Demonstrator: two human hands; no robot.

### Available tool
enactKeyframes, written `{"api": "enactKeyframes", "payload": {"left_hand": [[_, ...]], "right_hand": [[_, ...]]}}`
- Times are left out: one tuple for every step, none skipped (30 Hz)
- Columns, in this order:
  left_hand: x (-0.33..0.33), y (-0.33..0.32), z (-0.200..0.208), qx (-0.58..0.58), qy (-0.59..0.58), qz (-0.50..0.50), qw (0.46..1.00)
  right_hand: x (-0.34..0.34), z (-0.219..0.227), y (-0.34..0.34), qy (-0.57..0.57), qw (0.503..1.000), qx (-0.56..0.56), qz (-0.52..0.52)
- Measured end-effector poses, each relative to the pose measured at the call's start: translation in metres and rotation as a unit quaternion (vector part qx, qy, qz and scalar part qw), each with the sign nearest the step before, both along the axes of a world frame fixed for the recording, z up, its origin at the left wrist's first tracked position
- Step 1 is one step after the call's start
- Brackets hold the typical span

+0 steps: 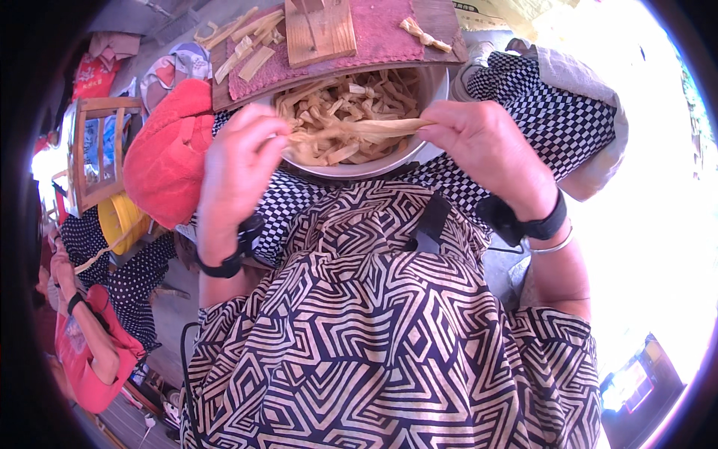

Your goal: The person is shaping and rolling thin strips of bamboo or wood by hand using a small wooden jig on a floor-level workspace.

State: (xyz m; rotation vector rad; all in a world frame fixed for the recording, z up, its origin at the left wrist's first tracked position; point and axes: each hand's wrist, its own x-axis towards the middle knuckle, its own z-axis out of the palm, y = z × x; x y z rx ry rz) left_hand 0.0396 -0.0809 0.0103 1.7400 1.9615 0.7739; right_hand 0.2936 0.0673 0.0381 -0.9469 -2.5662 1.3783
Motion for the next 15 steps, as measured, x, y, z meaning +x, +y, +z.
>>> {"api": "enactKeyframes", "payload": {"left_hand": [[0.014,0.008,0.0,0.066,0.048,-0.024,0.996],[0.026,0.016,-0.004,0.114,-0.021,-0.054,0.992],[0.039,0.02,-0.002,0.066,-0.112,-0.072,0.989],[0.051,0.026,0.003,0.03,-0.206,-0.077,0.975],[0.063,0.03,0.005,-0.057,-0.298,-0.058,0.951],[0.07,0.032,0.005,-0.098,-0.319,-0.073,0.94],[0.074,0.032,0.006,-0.138,-0.339,-0.089,0.926],[0.076,0.033,0.011,-0.096,-0.295,-0.102,0.945],[0.074,0.036,0.011,-0.094,-0.295,-0.102,0.945],[0.07,0.043,0.01,-0.042,-0.261,-0.083,0.961],[0.065,0.05,0.007,0.01,-0.224,-0.06,0.973],[0.06,0.058,0.004,0.001,-0.243,-0.039,0.969],[0.057,0.067,-0.008,0.026,-0.244,-0.028,0.969],[0.059,0.069,-0.011,-0.006,-0.407,-0.034,0.913],[0.062,0.071,-0.012,-0.038,-0.557,-0.042,0.828]], "right_hand": [[-0.005,0.0,-0.005,0.007,0.998,0.057,0.005],[-0.011,0.001,-0.01,0.02,0.999,0.044,0.01],[-0.018,0.004,-0.014,0.017,0.998,0.067,0.011],[-0.022,0.0,-0.016,0.072,0.996,0.037,-0.023],[-0.024,-0.004,-0.017,0.123,0.991,0.008,-0.06],[-0.027,-0.006,-0.016,0.14,0.98,-0.072,-0.123],[-0.03,-0.007,-0.013,0.156,0.958,-0.151,-0.185],[-0.027,-0.012,-0.006,0.104,0.97,-0.104,-0.194],[-0.023,-0.022,0.0,0.068,0.976,-0.074,-0.191],[-0.017,-0.025,-0.002,0.052,0.99,-0.047,-0.122],[-0.013,-0.025,-0.006,0.037,0.998,-0.021,-0.05],[-0.015,-0.019,-0.013,-0.004,0.991,-0.136,-0.017],[-0.019,-0.009,-0.024,0.073,0.959,-0.271,-0.037],[-0.028,0.004,-0.028,0.118,0.922,-0.363,-0.066],[-0.034,0.013,-0.03,0.161,0.873,-0.451,-0.095]]}}
